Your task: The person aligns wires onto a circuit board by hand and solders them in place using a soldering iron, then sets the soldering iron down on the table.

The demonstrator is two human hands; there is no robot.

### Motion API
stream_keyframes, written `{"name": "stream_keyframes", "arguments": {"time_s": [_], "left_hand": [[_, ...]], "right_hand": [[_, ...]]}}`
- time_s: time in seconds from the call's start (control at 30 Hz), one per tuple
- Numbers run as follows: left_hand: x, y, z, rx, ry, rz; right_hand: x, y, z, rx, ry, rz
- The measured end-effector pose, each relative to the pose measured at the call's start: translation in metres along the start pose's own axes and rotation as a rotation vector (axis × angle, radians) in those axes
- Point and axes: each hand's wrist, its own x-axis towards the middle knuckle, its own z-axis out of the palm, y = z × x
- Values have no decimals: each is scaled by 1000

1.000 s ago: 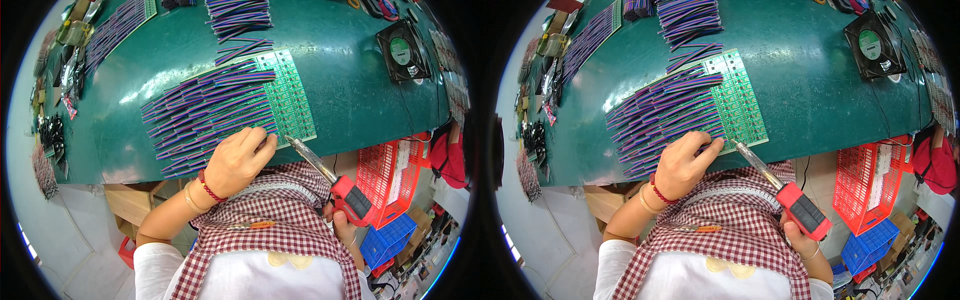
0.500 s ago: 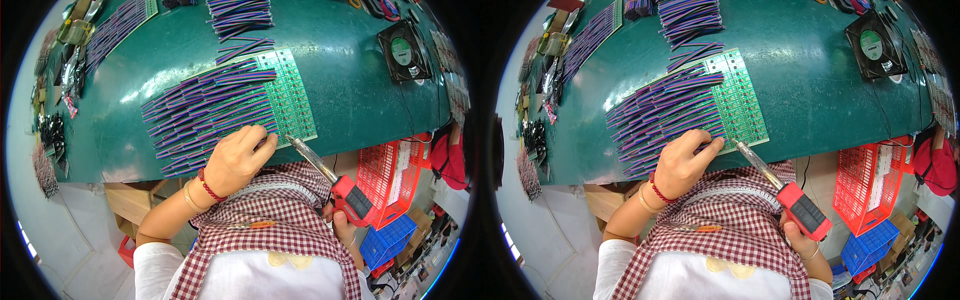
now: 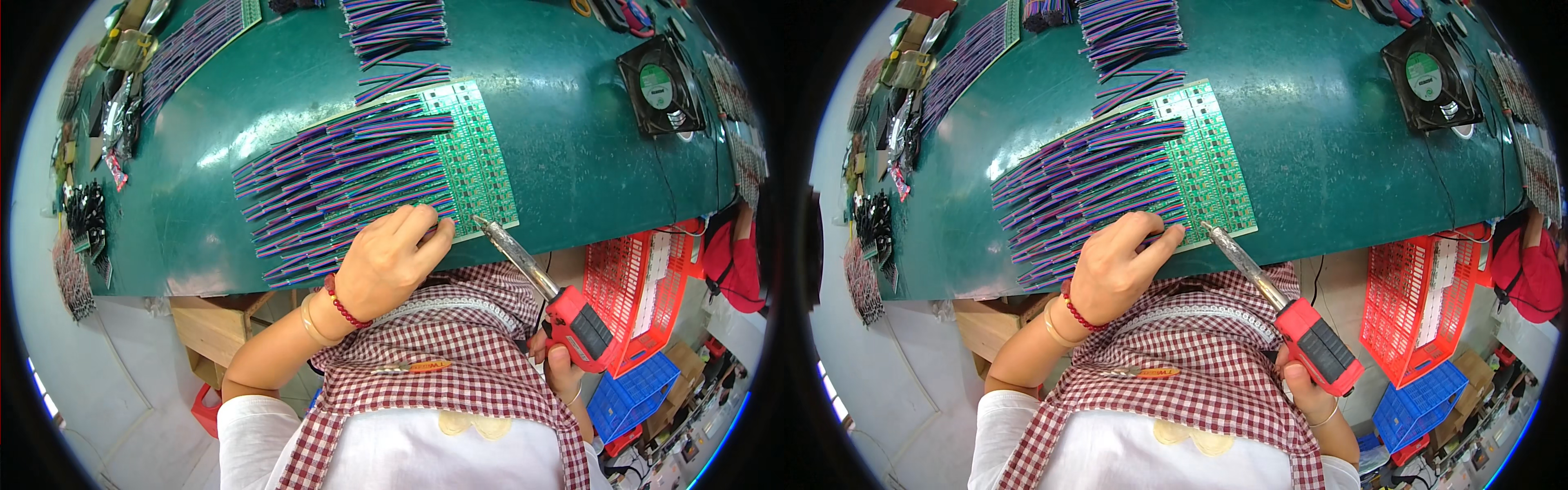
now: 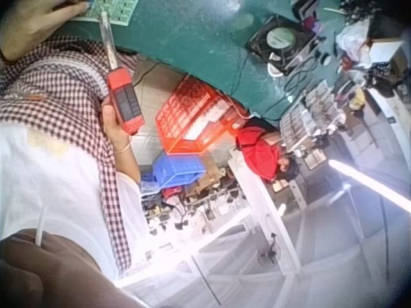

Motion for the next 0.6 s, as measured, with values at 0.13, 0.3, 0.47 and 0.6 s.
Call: {"name": "stream_keyframes", "arguments": {"time_s": [0.13,0.3,0.47,0.6], "left_hand": [[-1,-1,3,27,12,10],[1,5,-2,133,-5,15],[20,2,-12,118,85,-14],[54,-26,-11,277,195,-61]], "right_hand": [[3,-3,0,-41,15,-11],[9,-9,5,37,82,-38],[25,-12,8,41,159,-153],[28,-9,9,42,143,-204]]}}
